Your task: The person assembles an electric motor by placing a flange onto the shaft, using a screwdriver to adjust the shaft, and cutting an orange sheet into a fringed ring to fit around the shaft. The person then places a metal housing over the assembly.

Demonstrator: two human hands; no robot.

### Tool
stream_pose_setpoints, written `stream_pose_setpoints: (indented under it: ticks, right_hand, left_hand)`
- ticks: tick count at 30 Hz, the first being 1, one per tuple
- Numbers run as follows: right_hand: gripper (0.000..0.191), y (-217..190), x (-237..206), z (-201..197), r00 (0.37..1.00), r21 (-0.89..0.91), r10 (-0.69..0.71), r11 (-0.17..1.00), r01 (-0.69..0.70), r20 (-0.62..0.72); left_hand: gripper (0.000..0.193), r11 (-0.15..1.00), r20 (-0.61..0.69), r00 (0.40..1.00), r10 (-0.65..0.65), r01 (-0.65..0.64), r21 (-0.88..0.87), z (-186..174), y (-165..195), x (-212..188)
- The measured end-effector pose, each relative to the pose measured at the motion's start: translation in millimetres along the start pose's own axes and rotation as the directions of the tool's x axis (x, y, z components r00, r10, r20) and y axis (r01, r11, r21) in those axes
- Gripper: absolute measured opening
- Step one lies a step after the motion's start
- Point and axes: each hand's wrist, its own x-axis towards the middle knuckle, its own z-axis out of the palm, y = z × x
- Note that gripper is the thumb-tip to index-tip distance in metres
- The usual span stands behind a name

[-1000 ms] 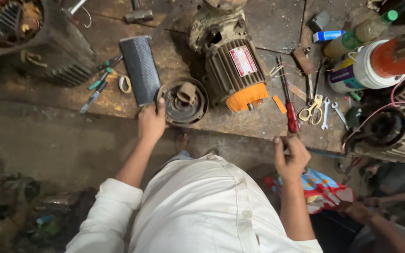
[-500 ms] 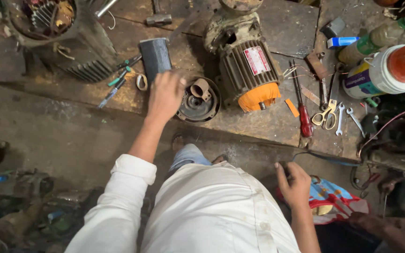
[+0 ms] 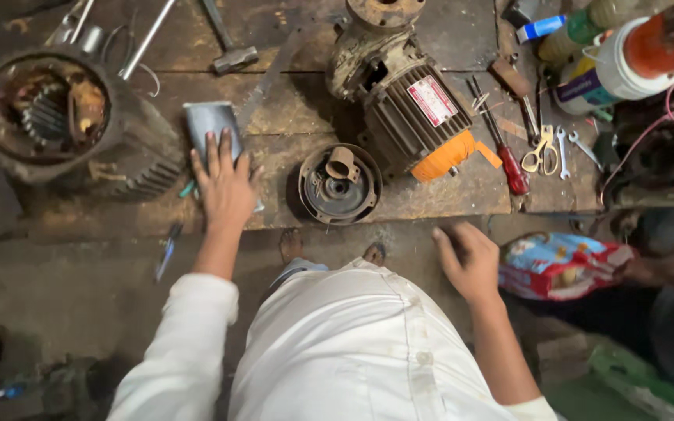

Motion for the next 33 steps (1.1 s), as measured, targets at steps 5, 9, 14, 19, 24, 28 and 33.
stream_pose_setpoints:
  ticks: [5,9,14,19,24,28,33]
  right_hand:
    - [0.022,-48.9,49.3,63.2,0.995,-0.043,-0.09,0.995,0.091,0.031]
    - [0.034,-72.0,92.0,116.0,0.981,-0.169,-0.19,0.966,0.196,0.047]
    - [0.026,-88.7,119.6,126.8,0.988,-0.263,-0.12,0.954,0.143,0.101]
    - [0.025,-118.2,123.3,100.6,0.972,0.07,-0.198,0.979,0.191,0.127]
    - [0.025,-128.3,118.1,83.3,0.987,0.122,-0.138,0.984,0.127,0.087]
    - [0.021,-102.4,84.7,78.1,0.998,-0.051,-0.045,0.998,0.047,0.046]
    - [0.015,-66.2,37.3,85.5,0.968,-0.087,0.238,0.969,-0.231,0.078]
  left_hand:
    - [0.039,0.987,0.007,0.996,0.087,-0.085,-0.138,-14.3,-27.9,-6.6]
    - [0.033,0.951,0.053,0.985,0.164,-0.143,-0.275,-28.8,-23.7,2.1]
    - [0.039,0.828,0.123,0.984,0.133,-0.042,-0.559,-59.0,1.8,18.7]
    - [0.061,0.169,0.239,0.956,0.17,0.211,-0.963,-79.3,36.2,34.6]
    - [0.055,0.318,0.286,0.958,-0.028,0.28,-0.906,-49.7,25.5,70.6]
    - [0.041,0.58,0.357,0.926,-0.125,0.36,-0.731,-23.1,-9.7,91.2]
    - [0.049,0.955,0.105,0.994,0.042,-0.009,-0.297,-20.8,-8.1,104.2]
